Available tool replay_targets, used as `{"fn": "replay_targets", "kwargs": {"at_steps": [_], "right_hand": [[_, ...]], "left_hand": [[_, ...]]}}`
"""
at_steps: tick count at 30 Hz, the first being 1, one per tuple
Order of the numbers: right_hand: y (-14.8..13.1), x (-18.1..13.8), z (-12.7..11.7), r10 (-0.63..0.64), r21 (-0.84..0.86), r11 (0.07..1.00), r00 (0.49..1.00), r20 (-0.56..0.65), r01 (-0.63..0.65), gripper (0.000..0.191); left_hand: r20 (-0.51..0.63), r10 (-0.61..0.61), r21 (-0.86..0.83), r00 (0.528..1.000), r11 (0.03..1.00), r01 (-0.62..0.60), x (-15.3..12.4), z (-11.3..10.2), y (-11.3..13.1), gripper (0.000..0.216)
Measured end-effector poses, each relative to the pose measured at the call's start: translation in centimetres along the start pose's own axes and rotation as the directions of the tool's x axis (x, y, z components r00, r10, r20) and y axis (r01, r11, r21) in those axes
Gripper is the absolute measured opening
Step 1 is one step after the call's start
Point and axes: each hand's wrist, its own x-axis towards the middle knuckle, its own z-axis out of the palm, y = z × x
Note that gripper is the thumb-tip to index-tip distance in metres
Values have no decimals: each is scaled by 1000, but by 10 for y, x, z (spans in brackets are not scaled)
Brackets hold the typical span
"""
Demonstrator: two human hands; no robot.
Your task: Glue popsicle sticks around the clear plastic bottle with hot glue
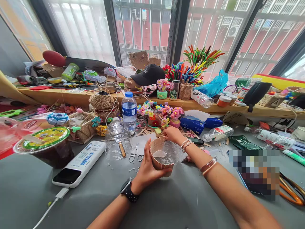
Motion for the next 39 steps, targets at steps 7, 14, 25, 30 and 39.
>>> {"fn": "replay_targets", "kwargs": {"at_steps": [7,14,25,30,39], "right_hand": [[10,-6,-5,49,172,984,996,-72,-36,29],[18,-20,-8,137,483,876,966,-221,-14,12],[12,-73,-29,407,892,415,840,-359,180,21],[10,-93,-48,556,948,147,769,-314,281,26],[8,-117,-61,378,969,125,893,-245,213,20]], "left_hand": [[-5,-2,1,1000,1000,2,0,-1,1,109],[-1,-30,-29,1000,999,30,1,0,3,110],[21,-57,-54,998,997,58,1,0,1,110],[8,-38,-32,999,999,38,1,0,-1,109],[52,-175,-304,983,935,182,3,-5,4,98]]}}
